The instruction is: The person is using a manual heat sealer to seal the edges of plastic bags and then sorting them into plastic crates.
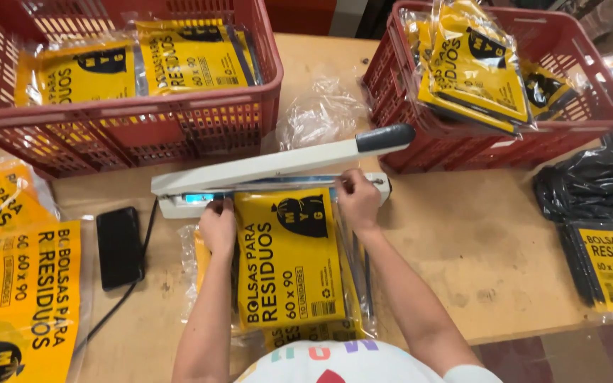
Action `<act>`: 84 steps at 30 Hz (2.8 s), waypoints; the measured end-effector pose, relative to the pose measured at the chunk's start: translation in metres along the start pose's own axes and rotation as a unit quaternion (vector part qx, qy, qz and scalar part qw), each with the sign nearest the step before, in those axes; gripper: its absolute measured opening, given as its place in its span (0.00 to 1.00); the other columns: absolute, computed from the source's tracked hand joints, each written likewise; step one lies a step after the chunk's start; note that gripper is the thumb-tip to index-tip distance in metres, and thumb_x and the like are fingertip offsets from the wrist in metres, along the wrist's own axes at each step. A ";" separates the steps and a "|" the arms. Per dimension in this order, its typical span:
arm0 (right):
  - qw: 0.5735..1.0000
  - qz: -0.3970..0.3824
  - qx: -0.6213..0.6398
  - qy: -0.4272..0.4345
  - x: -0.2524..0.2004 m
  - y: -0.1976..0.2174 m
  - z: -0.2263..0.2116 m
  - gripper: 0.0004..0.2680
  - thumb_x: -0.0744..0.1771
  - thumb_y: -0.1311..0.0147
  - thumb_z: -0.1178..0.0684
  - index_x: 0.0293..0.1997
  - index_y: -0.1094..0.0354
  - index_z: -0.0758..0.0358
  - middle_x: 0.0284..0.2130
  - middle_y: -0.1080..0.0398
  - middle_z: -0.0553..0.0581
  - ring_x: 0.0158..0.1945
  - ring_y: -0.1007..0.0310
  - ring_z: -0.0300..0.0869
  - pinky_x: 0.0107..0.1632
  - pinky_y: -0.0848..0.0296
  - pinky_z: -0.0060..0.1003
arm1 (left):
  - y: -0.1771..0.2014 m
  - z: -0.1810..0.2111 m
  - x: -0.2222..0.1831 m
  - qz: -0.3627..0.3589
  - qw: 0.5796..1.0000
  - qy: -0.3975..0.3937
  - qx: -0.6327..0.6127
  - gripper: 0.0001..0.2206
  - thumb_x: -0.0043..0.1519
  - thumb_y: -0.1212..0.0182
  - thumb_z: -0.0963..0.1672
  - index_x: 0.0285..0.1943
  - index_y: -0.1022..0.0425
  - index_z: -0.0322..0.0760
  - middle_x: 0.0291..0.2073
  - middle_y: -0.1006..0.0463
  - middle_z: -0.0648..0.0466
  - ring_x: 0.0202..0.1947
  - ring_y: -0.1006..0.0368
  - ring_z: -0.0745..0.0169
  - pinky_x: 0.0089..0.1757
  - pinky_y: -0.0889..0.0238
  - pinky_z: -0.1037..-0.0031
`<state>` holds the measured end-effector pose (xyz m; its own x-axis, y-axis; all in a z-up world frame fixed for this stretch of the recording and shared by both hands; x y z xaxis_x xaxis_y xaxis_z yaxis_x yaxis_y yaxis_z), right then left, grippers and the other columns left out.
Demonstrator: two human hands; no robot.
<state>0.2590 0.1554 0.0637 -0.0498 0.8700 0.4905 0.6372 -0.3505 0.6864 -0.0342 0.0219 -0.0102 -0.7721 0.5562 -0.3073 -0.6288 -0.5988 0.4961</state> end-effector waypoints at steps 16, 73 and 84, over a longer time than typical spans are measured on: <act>0.859 -0.495 -0.103 0.075 0.064 -0.067 -0.073 0.28 0.69 0.70 0.25 0.45 0.27 0.60 0.41 0.24 0.65 0.51 0.25 0.56 0.56 0.29 0.52 | 0.004 0.005 -0.009 0.034 0.999 0.013 -0.037 0.13 0.61 0.43 0.51 0.43 0.19 0.45 0.39 0.18 0.48 0.50 0.25 0.42 0.50 0.35 0.56; 0.958 -0.149 0.040 0.244 0.051 -0.049 -0.061 0.05 0.65 0.45 0.41 0.35 0.29 0.42 0.28 0.28 0.37 0.40 0.26 0.34 0.50 0.30 0.32 | 0.050 0.043 -0.134 -0.182 0.982 -0.005 0.047 0.32 0.61 0.38 0.50 0.71 0.39 0.26 0.63 0.32 0.34 0.66 0.38 0.41 0.60 0.43 0.51; 0.852 -0.290 0.247 -0.358 -0.086 0.084 -0.066 0.25 0.65 0.46 0.52 0.70 0.54 0.55 0.64 0.36 0.57 0.65 0.33 0.47 0.68 0.37 0.53 | 0.043 -0.011 -0.156 -0.158 0.967 0.018 -0.198 0.06 0.67 0.49 0.42 0.49 0.33 0.35 0.35 0.27 0.50 0.30 0.31 0.61 0.29 0.33 0.76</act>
<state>0.2666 0.0284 0.1147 -0.0978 0.8976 -0.4299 0.9203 0.2460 0.3042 0.0586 -0.0970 0.0500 -0.5344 0.7306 -0.4250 -0.8140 -0.5803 0.0259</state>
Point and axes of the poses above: each hand's wrist, its own x-axis towards the middle knuckle, its own y-axis out of the back of the hand, z = x × y, the point moved 4 cm from there along x, towards the middle knuckle
